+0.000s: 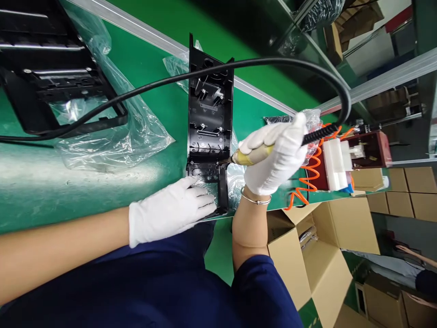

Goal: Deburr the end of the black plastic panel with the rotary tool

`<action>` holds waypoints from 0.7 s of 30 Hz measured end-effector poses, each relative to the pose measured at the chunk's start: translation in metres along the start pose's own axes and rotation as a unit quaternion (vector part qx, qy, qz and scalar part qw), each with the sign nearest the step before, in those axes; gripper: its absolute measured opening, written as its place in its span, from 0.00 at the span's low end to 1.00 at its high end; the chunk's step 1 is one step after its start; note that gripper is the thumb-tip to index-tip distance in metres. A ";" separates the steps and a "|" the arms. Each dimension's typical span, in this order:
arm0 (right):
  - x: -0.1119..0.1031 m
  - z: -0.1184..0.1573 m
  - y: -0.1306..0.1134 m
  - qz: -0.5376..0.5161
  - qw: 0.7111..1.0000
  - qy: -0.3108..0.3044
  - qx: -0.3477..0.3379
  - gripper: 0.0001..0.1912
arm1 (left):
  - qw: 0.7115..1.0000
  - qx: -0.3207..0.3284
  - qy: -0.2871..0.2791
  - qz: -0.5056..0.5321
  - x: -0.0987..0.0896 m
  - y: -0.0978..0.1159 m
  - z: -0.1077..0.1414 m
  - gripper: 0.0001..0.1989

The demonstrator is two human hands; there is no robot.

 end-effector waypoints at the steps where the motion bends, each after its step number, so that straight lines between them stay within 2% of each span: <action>1: 0.001 0.000 0.001 0.007 1.000 -0.001 -0.001 0.30 | 1.000 0.006 0.000 -0.006 0.000 0.001 0.000 0.13; 8: 0.004 0.000 -0.003 0.050 0.997 -0.007 -0.064 0.31 | 1.000 0.017 0.003 -0.012 0.002 0.002 0.001 0.14; 15: 0.005 -0.001 -0.001 0.042 0.998 -0.011 -0.055 0.29 | 0.999 0.026 0.020 -0.017 0.008 0.002 0.003 0.15; 19: 0.009 -0.004 0.001 -0.006 0.998 -0.035 -0.046 0.28 | 0.998 0.031 0.040 -0.036 0.003 0.004 0.004 0.15; 21: 0.012 -0.008 0.006 0.014 0.999 -0.035 -0.029 0.28 | 0.998 0.031 0.046 -0.041 0.000 0.004 0.004 0.14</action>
Point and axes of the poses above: each hand's wrist, its own z-axis away from the middle knuckle, its own x-axis out of the palm, y = z × x, the point moved 10 cm from there along -z, towards the middle knuckle, and after that the axes turned 15 degrees about x, right-handed, at the moved point
